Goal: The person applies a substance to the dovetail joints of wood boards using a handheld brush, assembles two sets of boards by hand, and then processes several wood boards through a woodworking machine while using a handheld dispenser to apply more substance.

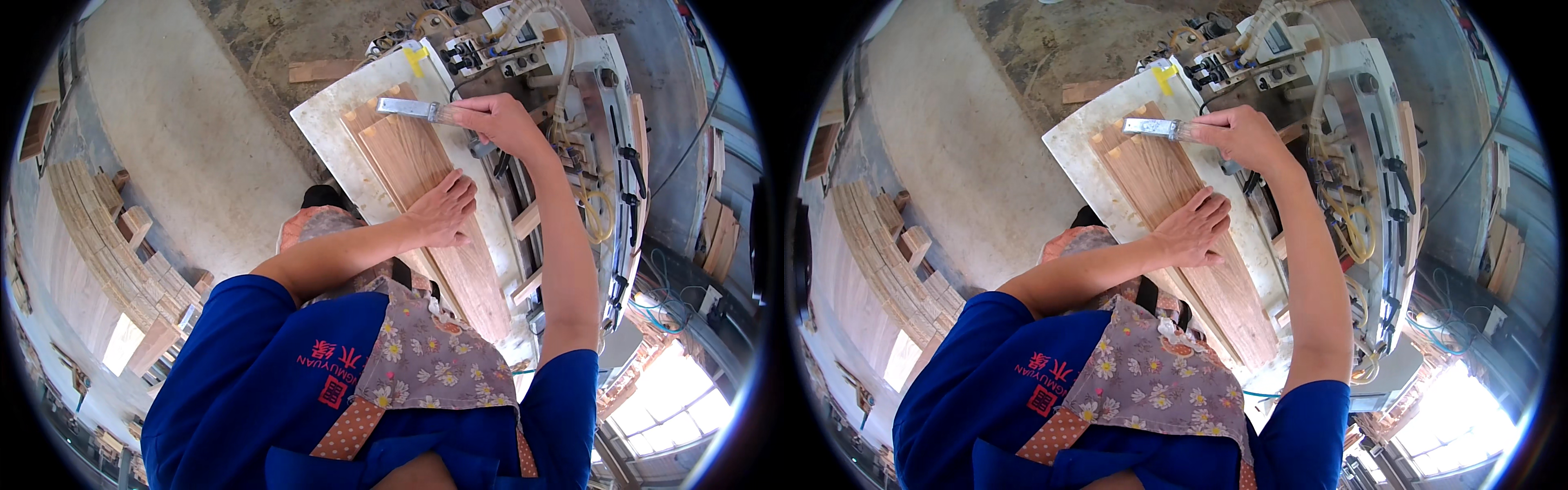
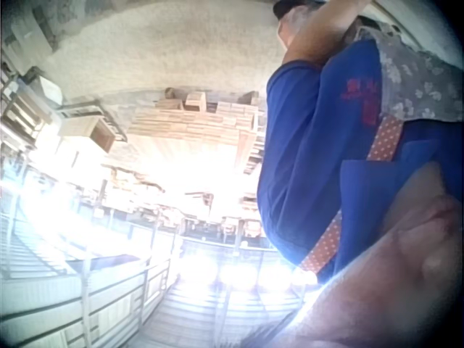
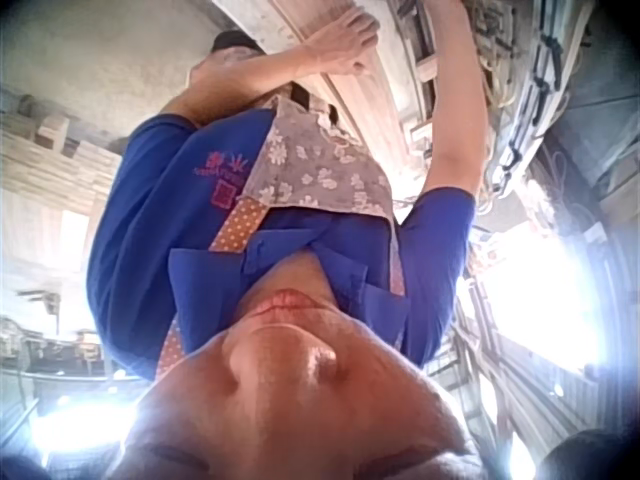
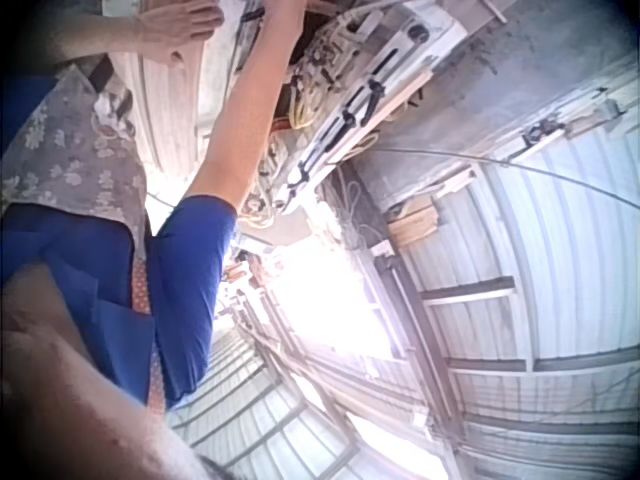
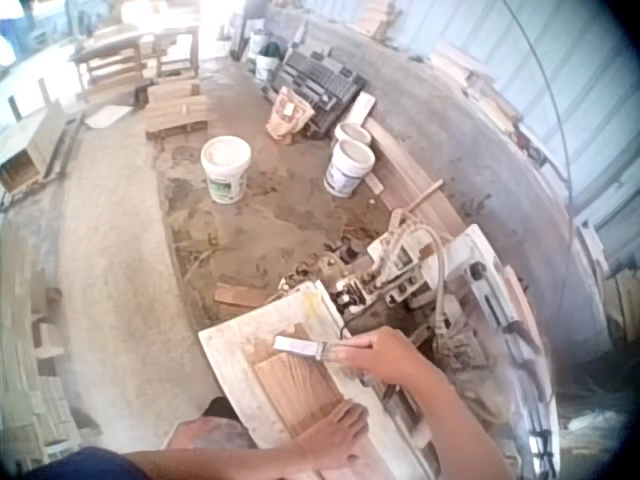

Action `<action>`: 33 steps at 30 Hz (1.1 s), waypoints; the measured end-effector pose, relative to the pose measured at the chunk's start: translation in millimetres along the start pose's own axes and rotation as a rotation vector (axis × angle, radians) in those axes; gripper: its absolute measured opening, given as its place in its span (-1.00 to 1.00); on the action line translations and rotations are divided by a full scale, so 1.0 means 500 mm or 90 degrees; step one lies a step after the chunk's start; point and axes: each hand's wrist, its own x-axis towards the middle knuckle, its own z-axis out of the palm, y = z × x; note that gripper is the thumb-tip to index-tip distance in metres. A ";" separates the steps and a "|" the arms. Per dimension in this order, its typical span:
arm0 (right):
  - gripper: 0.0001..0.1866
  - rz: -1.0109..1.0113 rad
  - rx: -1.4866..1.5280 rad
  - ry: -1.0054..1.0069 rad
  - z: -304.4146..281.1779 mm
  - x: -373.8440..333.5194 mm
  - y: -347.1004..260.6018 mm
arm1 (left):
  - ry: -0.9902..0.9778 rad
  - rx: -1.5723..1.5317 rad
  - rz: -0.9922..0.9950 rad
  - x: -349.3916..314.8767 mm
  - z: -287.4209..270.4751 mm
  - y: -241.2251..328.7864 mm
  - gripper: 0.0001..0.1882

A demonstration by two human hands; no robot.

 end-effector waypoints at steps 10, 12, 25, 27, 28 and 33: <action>-0.60 0.004 0.053 -0.001 0.006 -0.003 0.035 | 0.019 -0.016 0.002 -0.001 0.005 0.000 -0.23; -0.62 -0.018 0.084 0.015 0.017 -0.010 0.048 | 0.023 -0.015 0.003 0.000 0.007 0.001 -0.23; -0.63 -0.050 -0.053 0.099 0.043 -0.031 0.026 | 0.008 -0.002 0.005 0.000 0.010 0.013 -0.23; -0.63 -0.008 -0.056 0.063 0.037 -0.033 0.016 | 0.011 -0.004 0.004 0.000 0.012 0.013 -0.24; -0.63 0.013 -0.057 0.046 0.034 -0.034 0.011 | 0.010 -0.004 0.003 0.000 0.013 0.013 -0.24; -0.64 0.008 -0.029 0.007 0.003 -0.035 0.009 | -0.014 -0.009 -0.001 0.001 0.006 0.017 -0.23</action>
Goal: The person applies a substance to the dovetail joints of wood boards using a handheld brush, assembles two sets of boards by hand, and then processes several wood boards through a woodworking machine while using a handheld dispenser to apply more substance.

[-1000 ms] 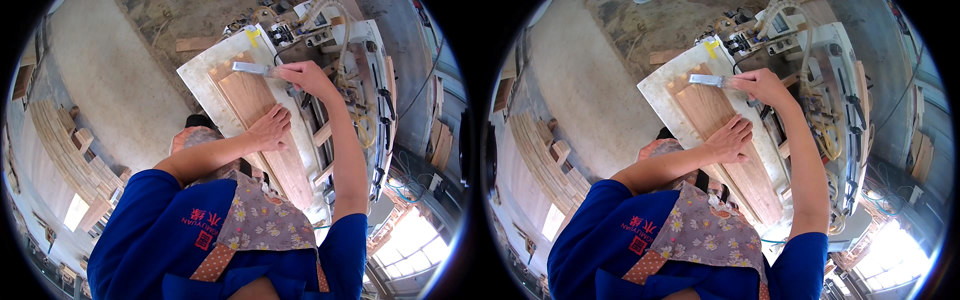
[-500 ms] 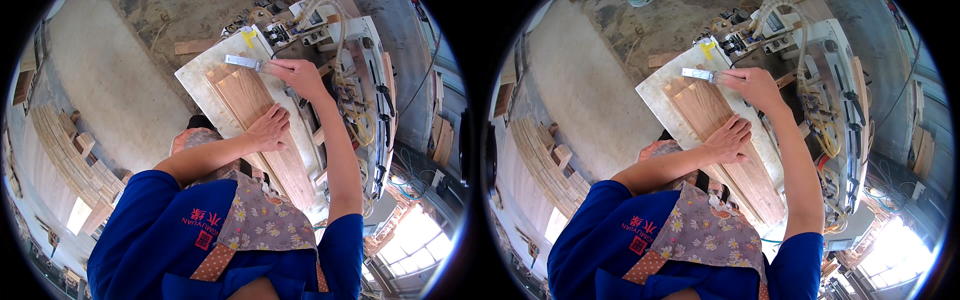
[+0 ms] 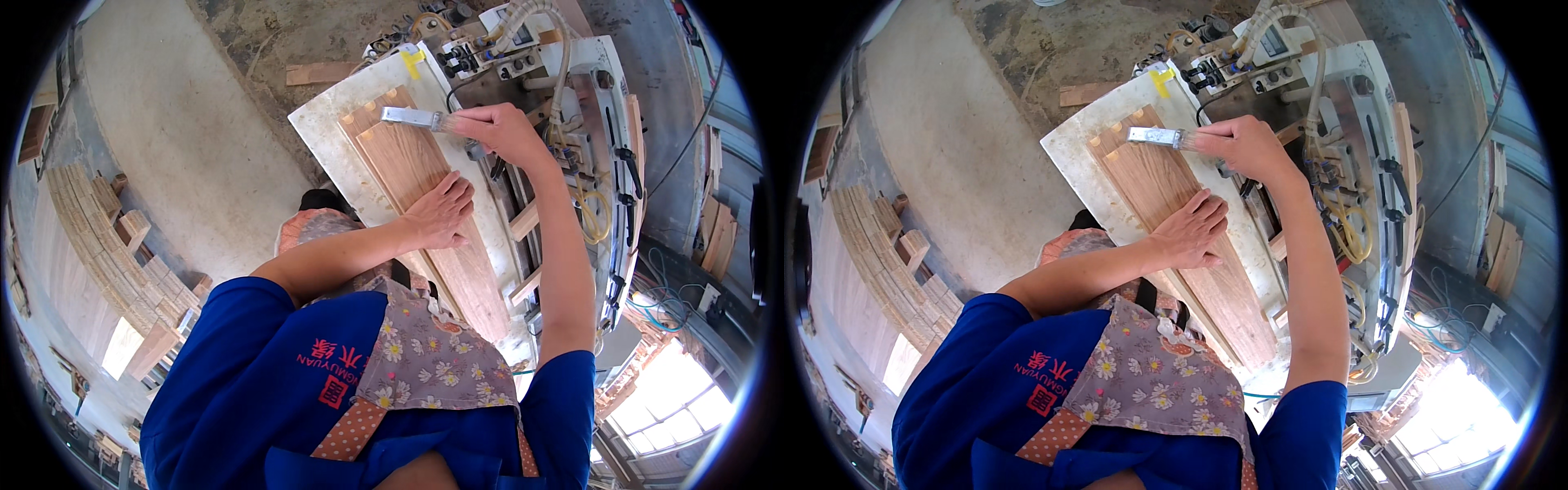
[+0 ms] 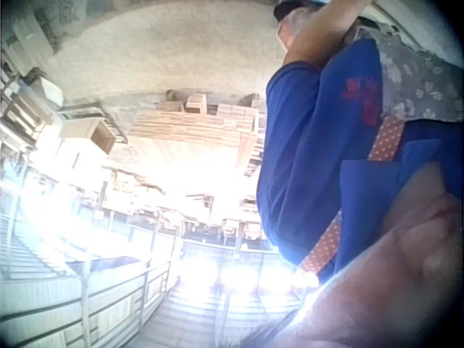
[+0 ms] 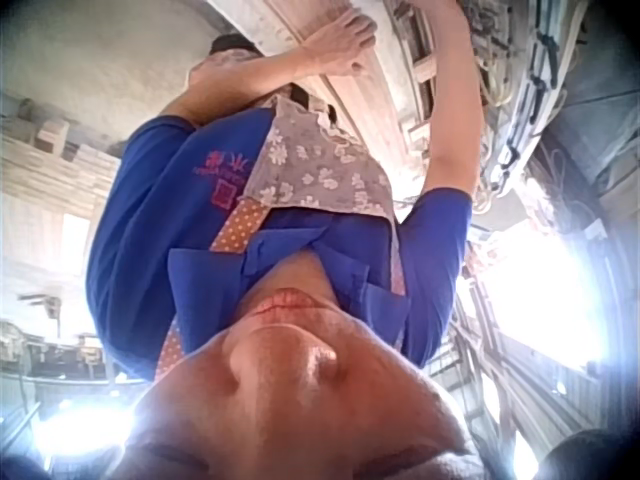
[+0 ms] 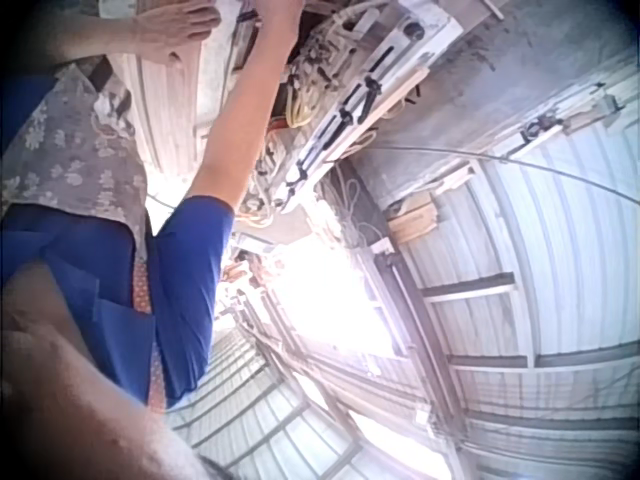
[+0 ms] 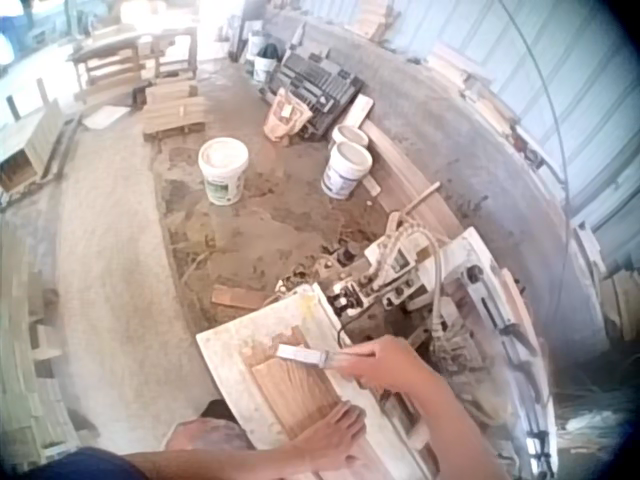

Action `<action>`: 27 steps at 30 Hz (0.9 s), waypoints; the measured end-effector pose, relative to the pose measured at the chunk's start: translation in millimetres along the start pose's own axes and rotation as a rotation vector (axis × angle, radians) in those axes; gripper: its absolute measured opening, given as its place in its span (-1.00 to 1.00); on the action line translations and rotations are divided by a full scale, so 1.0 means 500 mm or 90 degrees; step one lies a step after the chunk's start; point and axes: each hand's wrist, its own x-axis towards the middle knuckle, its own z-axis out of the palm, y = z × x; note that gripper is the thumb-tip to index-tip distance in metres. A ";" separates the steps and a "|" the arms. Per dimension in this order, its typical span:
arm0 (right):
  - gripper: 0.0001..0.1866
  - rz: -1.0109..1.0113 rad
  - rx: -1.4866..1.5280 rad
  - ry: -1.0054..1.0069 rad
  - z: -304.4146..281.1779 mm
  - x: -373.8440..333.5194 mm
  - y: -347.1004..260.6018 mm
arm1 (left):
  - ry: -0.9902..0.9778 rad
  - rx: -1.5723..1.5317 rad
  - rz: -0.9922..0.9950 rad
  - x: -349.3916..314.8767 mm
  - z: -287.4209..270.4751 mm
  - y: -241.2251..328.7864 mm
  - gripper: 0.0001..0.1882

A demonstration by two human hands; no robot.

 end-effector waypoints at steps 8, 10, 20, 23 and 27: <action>-0.66 0.000 -0.082 0.017 0.000 0.007 -0.032 | 0.033 0.001 0.004 -0.002 0.008 0.000 -0.23; -0.66 0.016 -0.139 0.030 -0.020 0.002 -0.027 | 0.024 0.004 0.006 0.000 0.008 0.001 -0.23; -0.63 -0.006 -0.089 0.169 -0.013 -0.018 -0.003 | -0.001 -0.011 0.001 0.001 0.004 0.004 -0.24; -0.62 -0.071 -0.126 0.210 -0.001 -0.024 0.008 | 0.003 -0.007 0.009 0.001 0.006 0.005 -0.24; -0.64 -0.088 -0.134 0.211 0.005 -0.032 0.012 | 0.010 -0.004 0.007 0.001 0.004 0.007 -0.23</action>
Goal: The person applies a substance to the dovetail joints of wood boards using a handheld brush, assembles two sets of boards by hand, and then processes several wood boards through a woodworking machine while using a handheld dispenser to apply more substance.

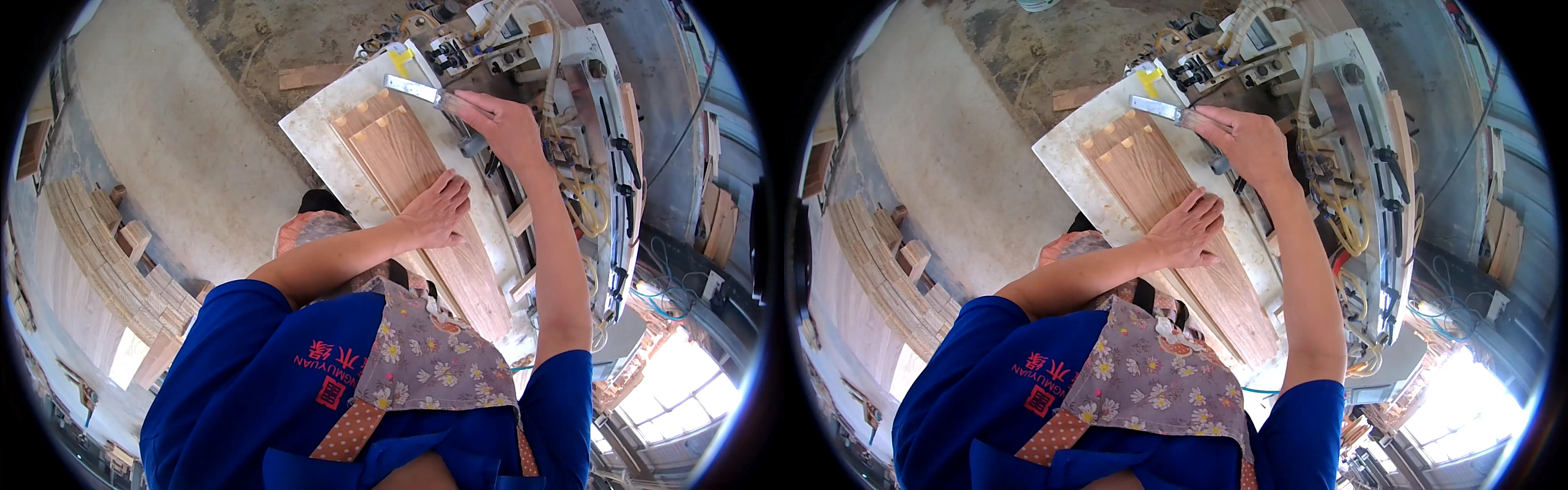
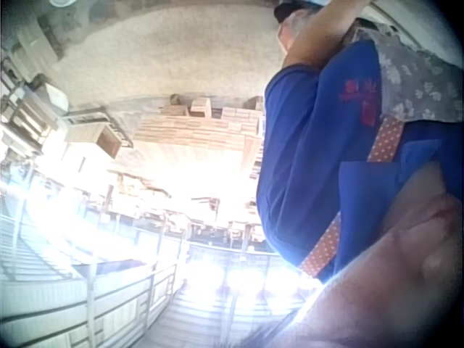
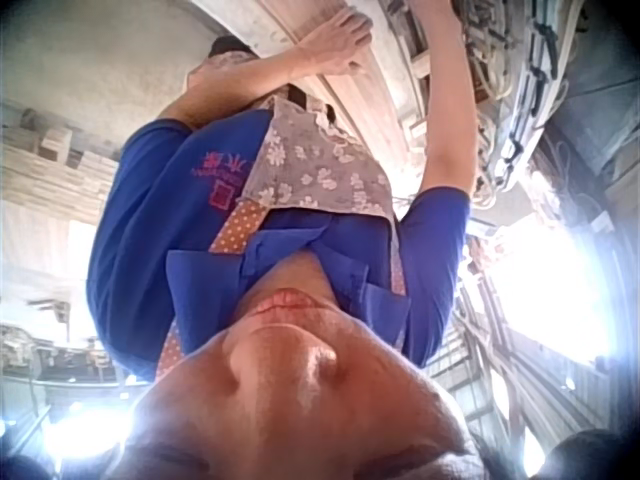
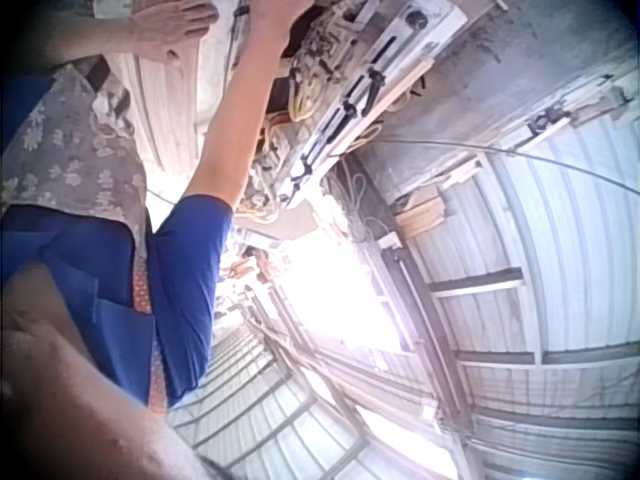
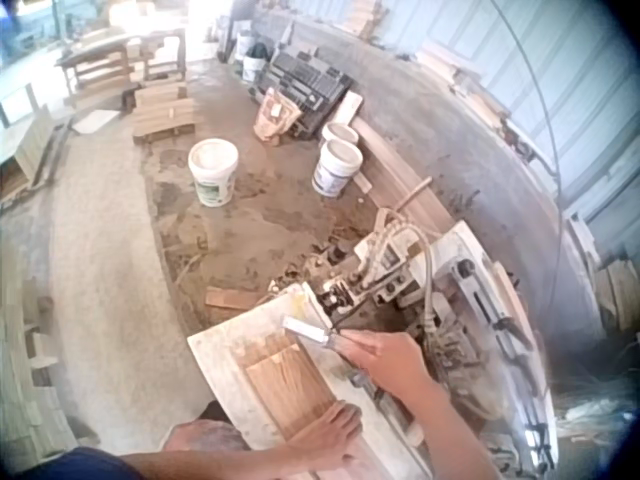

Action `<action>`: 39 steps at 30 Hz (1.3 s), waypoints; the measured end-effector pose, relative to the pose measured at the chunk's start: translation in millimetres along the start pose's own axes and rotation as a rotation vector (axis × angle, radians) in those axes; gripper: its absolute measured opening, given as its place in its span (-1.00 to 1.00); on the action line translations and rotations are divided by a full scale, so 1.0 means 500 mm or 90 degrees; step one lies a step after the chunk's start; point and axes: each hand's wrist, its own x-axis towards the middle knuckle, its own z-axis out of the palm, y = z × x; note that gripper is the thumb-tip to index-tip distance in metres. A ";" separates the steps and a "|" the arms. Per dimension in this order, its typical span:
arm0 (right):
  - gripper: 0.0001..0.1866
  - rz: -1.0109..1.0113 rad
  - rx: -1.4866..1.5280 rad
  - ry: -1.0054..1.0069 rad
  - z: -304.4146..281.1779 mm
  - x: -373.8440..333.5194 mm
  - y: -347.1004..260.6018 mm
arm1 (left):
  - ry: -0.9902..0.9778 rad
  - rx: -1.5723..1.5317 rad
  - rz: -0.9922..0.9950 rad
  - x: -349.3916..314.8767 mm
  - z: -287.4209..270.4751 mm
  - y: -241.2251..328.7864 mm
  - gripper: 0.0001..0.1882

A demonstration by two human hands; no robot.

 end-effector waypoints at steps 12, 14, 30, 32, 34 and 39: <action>-0.64 0.109 0.085 -0.082 0.016 -0.012 0.007 | -0.020 0.001 0.001 0.002 0.000 0.009 -0.23; -0.64 0.132 0.147 -0.123 0.018 -0.009 0.021 | -0.013 0.003 0.001 0.002 0.004 0.010 -0.23; -0.64 0.154 0.102 -0.142 -0.031 0.004 0.035 | 0.002 -0.030 -0.003 0.006 0.011 0.020 -0.24; -0.64 0.144 0.118 -0.135 -0.029 0.009 0.032 | -0.003 -0.025 -0.003 0.006 0.008 0.021 -0.24; -0.64 0.128 0.167 -0.120 -0.011 0.015 0.022 | -0.007 -0.016 -0.002 0.006 0.006 0.022 -0.25; -0.64 0.161 0.082 -0.118 -0.015 0.006 0.023 | -0.003 -0.011 -0.002 0.006 0.006 0.025 -0.25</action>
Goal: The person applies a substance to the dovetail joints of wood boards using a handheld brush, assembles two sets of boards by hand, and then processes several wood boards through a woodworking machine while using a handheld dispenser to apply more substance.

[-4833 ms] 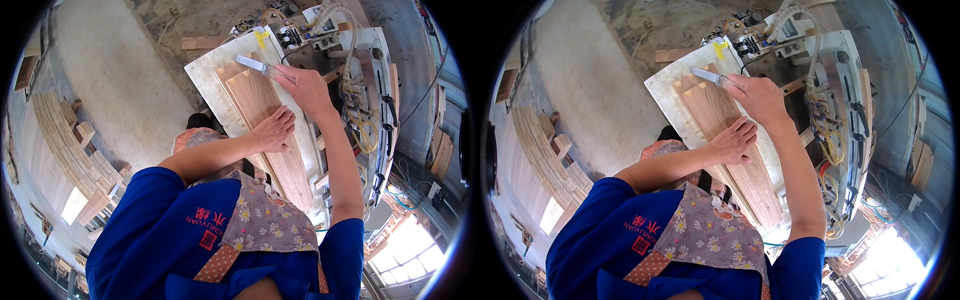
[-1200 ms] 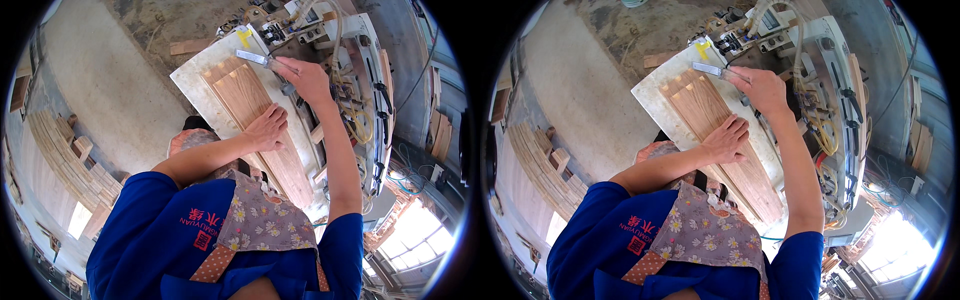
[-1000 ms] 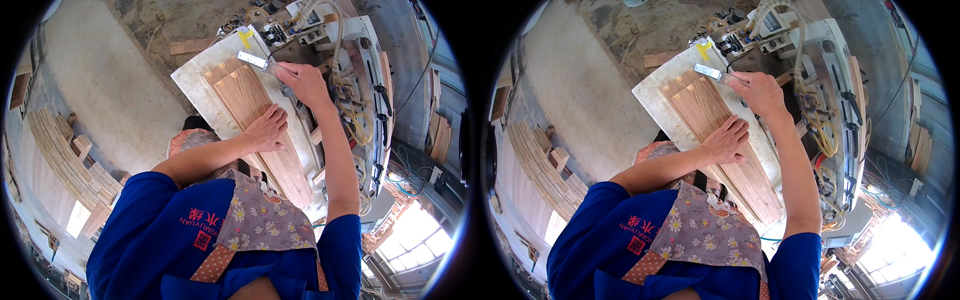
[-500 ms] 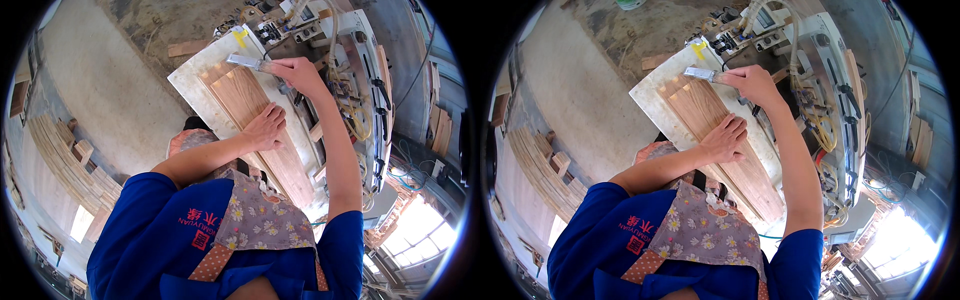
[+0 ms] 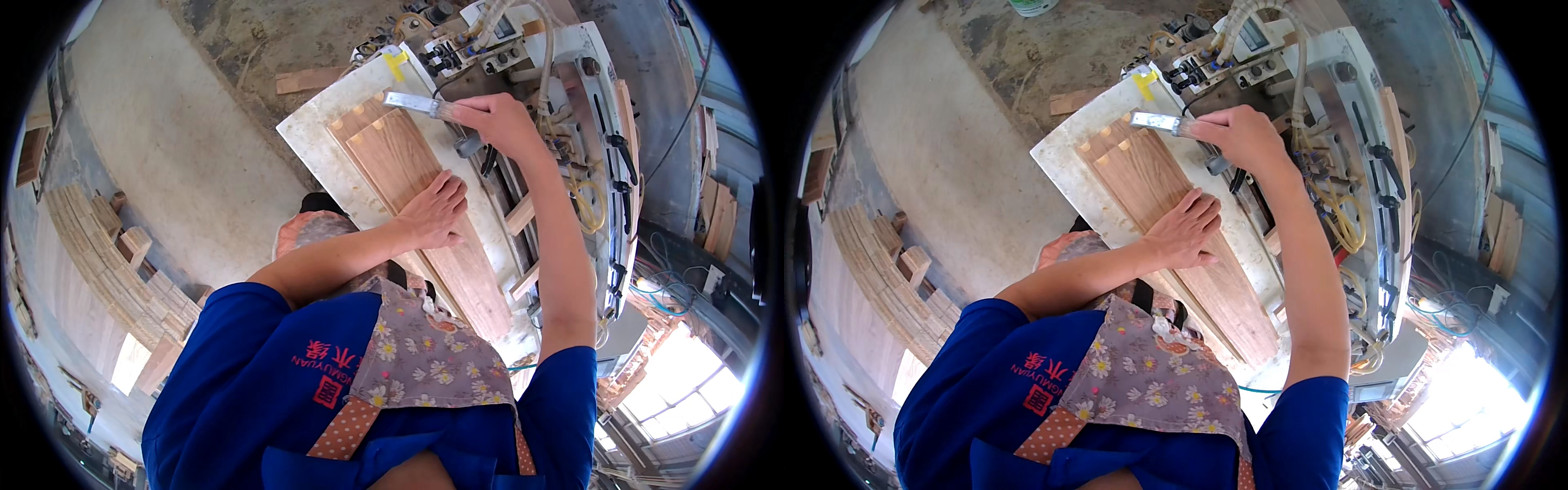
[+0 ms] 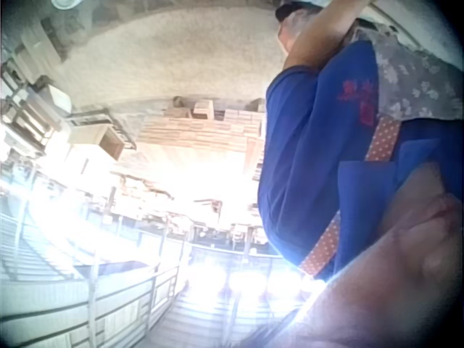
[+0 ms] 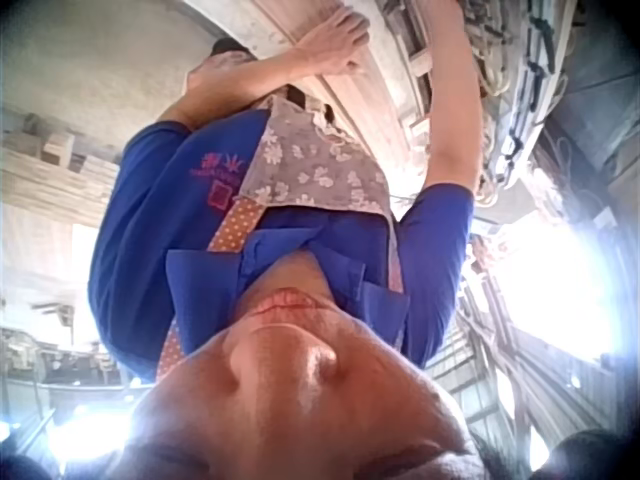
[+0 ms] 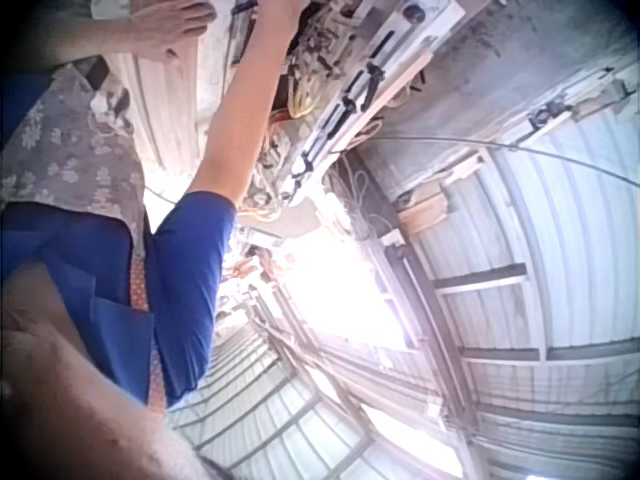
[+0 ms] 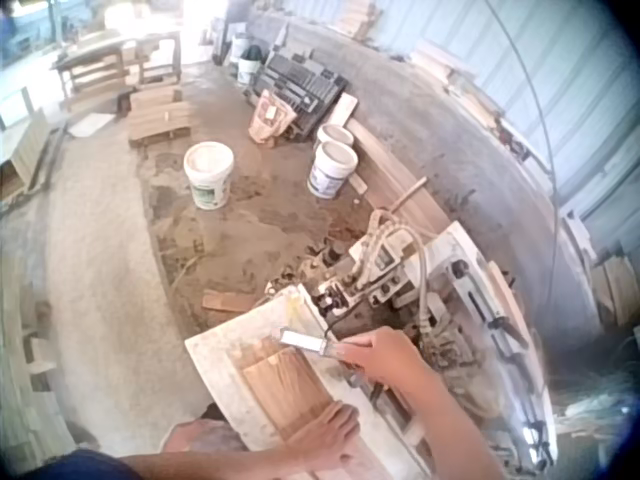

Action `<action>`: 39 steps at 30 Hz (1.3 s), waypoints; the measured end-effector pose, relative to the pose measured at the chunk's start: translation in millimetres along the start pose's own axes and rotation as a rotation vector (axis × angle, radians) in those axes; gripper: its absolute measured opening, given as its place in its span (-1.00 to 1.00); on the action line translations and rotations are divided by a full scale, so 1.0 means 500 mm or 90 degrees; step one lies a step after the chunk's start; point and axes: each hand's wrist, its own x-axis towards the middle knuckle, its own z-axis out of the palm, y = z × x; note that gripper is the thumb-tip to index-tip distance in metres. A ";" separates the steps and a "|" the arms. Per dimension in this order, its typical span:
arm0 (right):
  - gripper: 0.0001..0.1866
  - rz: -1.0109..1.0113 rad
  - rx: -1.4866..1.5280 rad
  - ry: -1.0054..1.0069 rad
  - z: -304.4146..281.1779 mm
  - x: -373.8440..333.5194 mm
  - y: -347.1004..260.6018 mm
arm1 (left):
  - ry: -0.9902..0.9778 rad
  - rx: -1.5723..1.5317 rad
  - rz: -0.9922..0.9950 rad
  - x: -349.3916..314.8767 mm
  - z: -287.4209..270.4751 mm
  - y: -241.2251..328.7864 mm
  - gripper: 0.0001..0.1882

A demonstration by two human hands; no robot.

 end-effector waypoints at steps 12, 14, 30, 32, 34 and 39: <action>-0.64 -0.057 0.012 0.126 0.027 -0.099 0.040 | -0.004 -0.015 -0.003 0.000 0.002 0.008 -0.24; -0.64 -0.038 0.011 0.137 0.048 -0.116 0.040 | -0.013 -0.016 -0.007 0.002 0.003 0.006 -0.24; -0.64 0.077 0.393 -0.007 0.077 -0.130 0.099 | -0.018 -0.001 0.000 0.005 0.006 0.016 -0.23; -0.64 0.072 0.399 0.004 0.073 -0.130 0.096 | -0.037 -0.014 -0.004 0.006 0.001 0.016 -0.22; -0.64 0.058 0.315 0.034 0.079 -0.125 0.087 | -0.020 -0.013 0.001 0.004 0.005 0.016 -0.23; -0.64 0.095 0.135 0.021 0.029 -0.133 0.065 | -0.016 -0.021 -0.005 0.005 0.010 0.016 -0.24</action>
